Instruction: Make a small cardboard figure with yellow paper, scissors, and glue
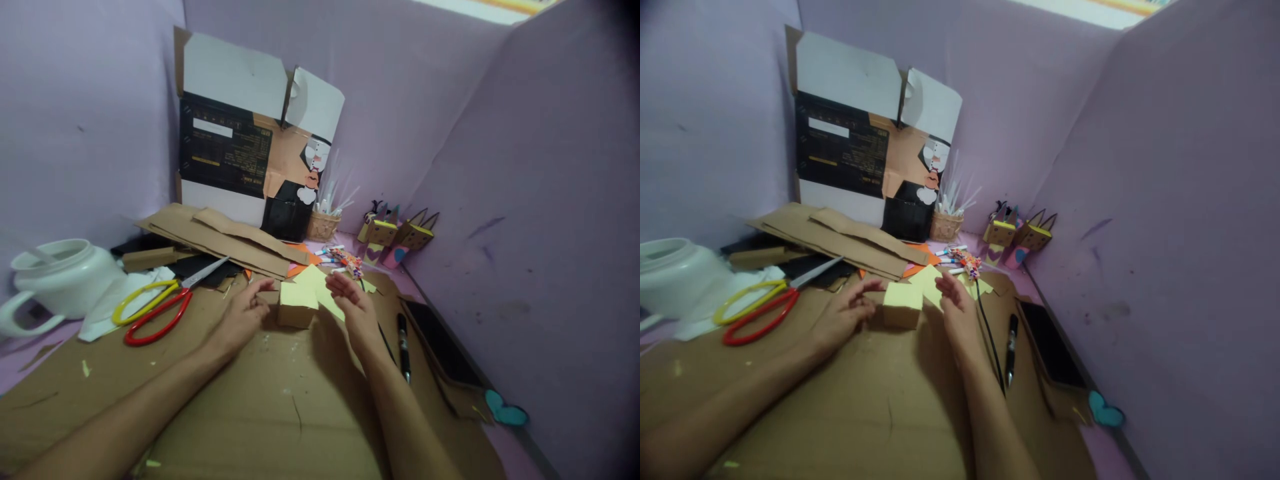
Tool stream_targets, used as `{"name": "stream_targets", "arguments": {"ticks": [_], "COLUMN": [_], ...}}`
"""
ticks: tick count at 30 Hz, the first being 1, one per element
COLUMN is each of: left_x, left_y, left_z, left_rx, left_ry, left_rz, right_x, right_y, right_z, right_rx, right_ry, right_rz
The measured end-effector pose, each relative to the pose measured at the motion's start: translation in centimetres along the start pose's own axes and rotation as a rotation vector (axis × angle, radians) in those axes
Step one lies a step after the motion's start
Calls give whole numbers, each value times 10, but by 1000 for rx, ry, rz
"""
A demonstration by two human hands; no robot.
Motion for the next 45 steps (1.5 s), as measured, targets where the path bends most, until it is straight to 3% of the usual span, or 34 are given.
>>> {"name": "stream_targets", "arguments": {"ticks": [4, 8, 12, 19, 29, 37, 45], "left_x": [-7, 11, 28, 39, 39, 38, 28], "left_y": [18, 26, 24, 14, 22, 17, 0], "left_z": [-5, -7, -6, -6, -4, -5, 0], "left_rx": [129, 143, 141, 243, 319, 359, 262], "left_ry": [107, -63, -177, -187, -205, -195, -309], "left_rz": [-242, -330, -410, -577, -776, -784, -433], "right_x": [9, 30, 40, 43, 44, 43, 27], "right_y": [-14, -10, 5, 8, 9, 12, 10], "right_z": [9, 13, 10, 13, 12, 12, 15], "right_rx": [-109, -181, -132, -177, -250, -287, -104], "right_ry": [89, 10, -76, -95, -78, -98, -294], "right_rz": [110, 266, 367, 503, 456, 439, 303]}}
Point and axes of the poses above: each hand's wrist, its own z-axis away from the middle knuckle, its own x-axis out of the palm, y = z × x, the point moved 4 cm from there along -z, towards the middle knuckle, and after that the axes turned 11 degrees about x, right-handed, at the moved point
